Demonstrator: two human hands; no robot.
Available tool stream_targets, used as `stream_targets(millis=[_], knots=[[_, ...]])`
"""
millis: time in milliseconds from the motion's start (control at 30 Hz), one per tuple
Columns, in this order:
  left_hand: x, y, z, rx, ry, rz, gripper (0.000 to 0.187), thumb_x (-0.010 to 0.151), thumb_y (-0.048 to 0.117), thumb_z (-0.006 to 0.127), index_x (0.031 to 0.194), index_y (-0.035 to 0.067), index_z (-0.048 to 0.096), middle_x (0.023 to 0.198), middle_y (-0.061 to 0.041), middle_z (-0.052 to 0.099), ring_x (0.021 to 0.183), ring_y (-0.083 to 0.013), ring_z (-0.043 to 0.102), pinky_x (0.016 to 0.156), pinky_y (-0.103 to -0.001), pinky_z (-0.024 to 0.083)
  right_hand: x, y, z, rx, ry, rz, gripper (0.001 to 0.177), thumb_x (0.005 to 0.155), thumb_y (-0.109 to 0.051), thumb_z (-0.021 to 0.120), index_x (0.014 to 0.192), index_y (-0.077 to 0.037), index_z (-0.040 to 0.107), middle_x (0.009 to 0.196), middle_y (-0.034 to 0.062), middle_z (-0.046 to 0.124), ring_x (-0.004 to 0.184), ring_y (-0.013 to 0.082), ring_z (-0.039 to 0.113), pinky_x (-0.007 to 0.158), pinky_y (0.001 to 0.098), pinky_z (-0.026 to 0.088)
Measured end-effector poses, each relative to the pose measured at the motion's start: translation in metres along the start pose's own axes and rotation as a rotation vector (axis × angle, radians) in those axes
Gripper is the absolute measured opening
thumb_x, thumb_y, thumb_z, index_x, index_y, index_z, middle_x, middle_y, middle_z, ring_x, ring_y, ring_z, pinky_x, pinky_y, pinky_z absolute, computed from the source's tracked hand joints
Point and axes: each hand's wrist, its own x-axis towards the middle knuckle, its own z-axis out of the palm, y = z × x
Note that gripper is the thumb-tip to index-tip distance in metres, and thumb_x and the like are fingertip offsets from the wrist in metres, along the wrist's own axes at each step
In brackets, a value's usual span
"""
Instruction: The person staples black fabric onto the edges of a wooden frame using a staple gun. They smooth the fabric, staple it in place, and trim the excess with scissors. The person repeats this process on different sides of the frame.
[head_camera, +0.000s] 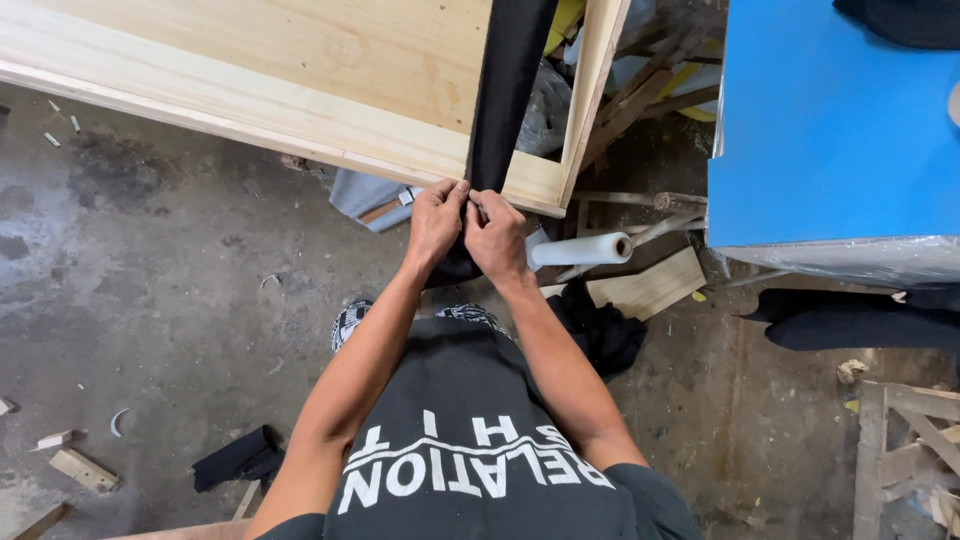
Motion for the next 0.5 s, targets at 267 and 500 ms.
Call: stream_targets(millis=[267, 500], knots=[[-0.006, 0.008, 0.002, -0.005, 0.002, -0.050, 0.030, 0.096, 0.036, 0.071, 0.080, 0.012, 0.077, 0.064, -0.009, 0.067, 0.067, -0.0143, 0.060, 0.059, -0.029, 0.049, -0.010, 0.014, 0.005, -0.108, -0.040, -0.158, 0.006, 0.091, -0.002, 0.068, 0.097, -0.002, 0.070, 0.080, 0.0155, 0.066, 0.077, 0.0360, 0.072, 0.054, 0.0375, 0.061], [0.006, -0.005, 0.003, 0.055, 0.034, -0.091, 0.025, 0.087, 0.033, 0.079, 0.072, 0.013, 0.075, 0.058, -0.006, 0.066, 0.062, -0.0115, 0.062, 0.056, -0.026, 0.048, -0.012, 0.001, 0.001, -0.159, -0.050, -0.186, 0.009, 0.091, -0.002, 0.063, 0.086, -0.009, 0.060, 0.071, 0.0048, 0.051, 0.067, 0.0282, 0.066, 0.047, 0.0321, 0.055]])
